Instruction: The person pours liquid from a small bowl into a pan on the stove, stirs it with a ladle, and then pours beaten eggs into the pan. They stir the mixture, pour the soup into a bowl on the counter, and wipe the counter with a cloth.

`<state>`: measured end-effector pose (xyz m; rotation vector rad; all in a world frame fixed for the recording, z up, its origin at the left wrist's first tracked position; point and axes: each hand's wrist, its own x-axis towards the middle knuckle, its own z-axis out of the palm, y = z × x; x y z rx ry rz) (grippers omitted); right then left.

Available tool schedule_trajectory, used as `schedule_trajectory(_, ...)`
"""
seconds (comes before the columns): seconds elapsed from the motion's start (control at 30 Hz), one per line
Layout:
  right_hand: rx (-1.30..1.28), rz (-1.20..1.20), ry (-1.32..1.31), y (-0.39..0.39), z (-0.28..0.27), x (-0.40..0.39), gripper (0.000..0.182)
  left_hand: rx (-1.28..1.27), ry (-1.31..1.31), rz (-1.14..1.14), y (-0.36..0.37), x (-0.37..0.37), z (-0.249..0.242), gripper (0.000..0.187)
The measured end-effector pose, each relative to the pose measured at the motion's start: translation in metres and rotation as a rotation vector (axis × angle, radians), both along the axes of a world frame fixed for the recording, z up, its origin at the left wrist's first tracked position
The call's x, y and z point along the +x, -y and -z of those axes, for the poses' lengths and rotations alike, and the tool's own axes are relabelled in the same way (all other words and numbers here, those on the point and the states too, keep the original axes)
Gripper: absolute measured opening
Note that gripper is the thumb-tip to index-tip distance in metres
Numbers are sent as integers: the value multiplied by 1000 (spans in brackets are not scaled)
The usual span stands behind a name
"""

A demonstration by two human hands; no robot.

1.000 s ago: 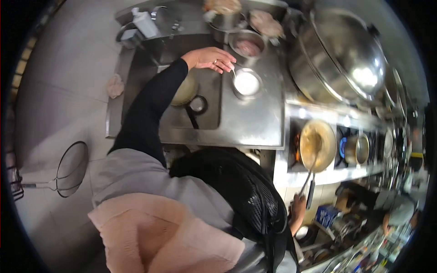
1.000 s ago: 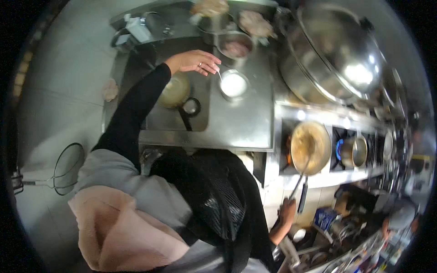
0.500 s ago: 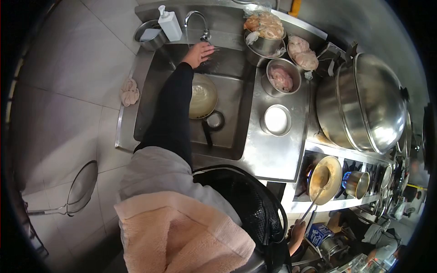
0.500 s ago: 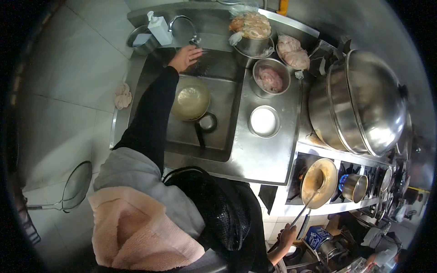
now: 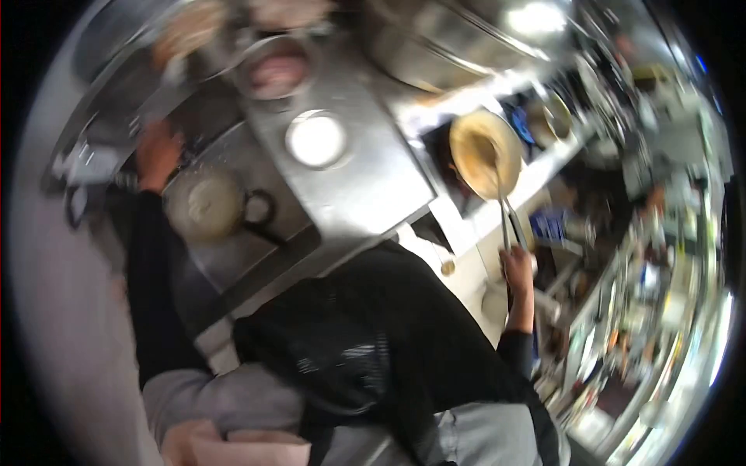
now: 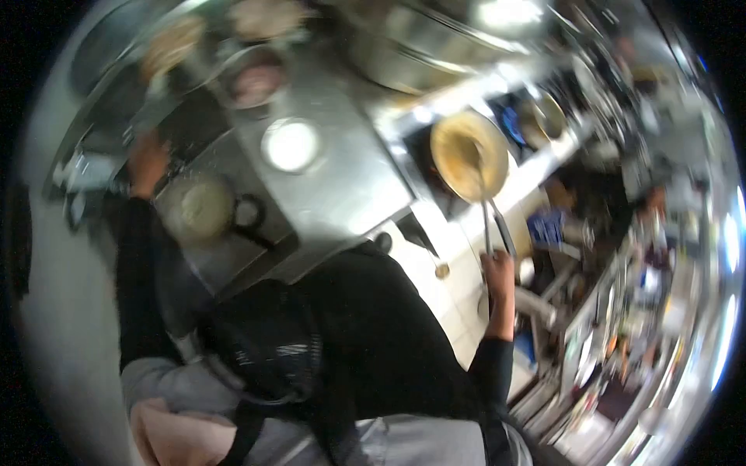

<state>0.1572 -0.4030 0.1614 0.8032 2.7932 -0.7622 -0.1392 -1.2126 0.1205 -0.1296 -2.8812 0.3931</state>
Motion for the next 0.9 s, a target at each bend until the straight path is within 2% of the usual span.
schedule_trajectory(0.03, -287, 193, 16, 27, -36, -7, 25, -303, 344, 63, 5, -3, -11, 39)
schedule_trajectory(0.1, -270, 249, -12, 13, -51, -2, 26, -266, 588, 4, 103, -11, 63, 38)
schedule_trajectory(0.17, -297, 238, -61, -4, -56, 2, 26, -298, 528, -228, 63, -8, 36, 35)
schedule_trajectory(0.2, -327, 205, -88, -15, -60, 7, 27, -306, 524, -208, 38, -4, 31, 35)
schedule_trajectory(0.27, -299, 217, -76, -22, -71, 0, 27, 214, 394, -342, -7, -2, 27, 31)
schedule_trajectory(0.3, -275, 209, -59, -27, -70, -6, 27, 208, 389, -335, -23, -3, 35, 31)
schedule_trajectory(0.37, -286, 191, -69, -46, -50, -13, 27, 789, 163, -250, -43, 9, 78, 29)
schedule_trajectory(0.43, -319, 151, -67, -58, -31, -27, 27, 1277, -177, -19, -111, 34, 87, 33)
schedule_trajectory(0.5, -388, 123, -69, -63, -8, -34, 26, 1542, 51, -318, -200, 71, 26, 41)
schedule_trajectory(0.57, -623, 146, 11, -63, 10, -33, 27, 1803, 102, -530, -247, 84, 19, 45)
schedule_trajectory(0.63, -978, 222, 107, -60, 10, -30, 27, 1831, 199, -642, -284, 95, 8, 47)
schedule_trajectory(0.7, -1423, 389, 157, -65, -4, -23, 26, 1818, 244, -655, -314, 101, 0, 49)
schedule_trajectory(0.73, -1505, 411, 177, -71, -8, -20, 25, 1923, 226, -648, -318, 101, 2, 44)
schedule_trajectory(0.77, -1523, 404, 192, -78, -10, -17, 25, 1906, 210, -658, -318, 99, 9, 44)
schedule_trajectory(0.83, -1460, 337, 197, -91, -14, -6, 23, 2076, 172, -556, -312, 92, 18, 41)
schedule_trajectory(0.9, -1402, 320, 174, -103, -23, 2, 20, 2072, 167, -567, -306, 83, 20, 43)
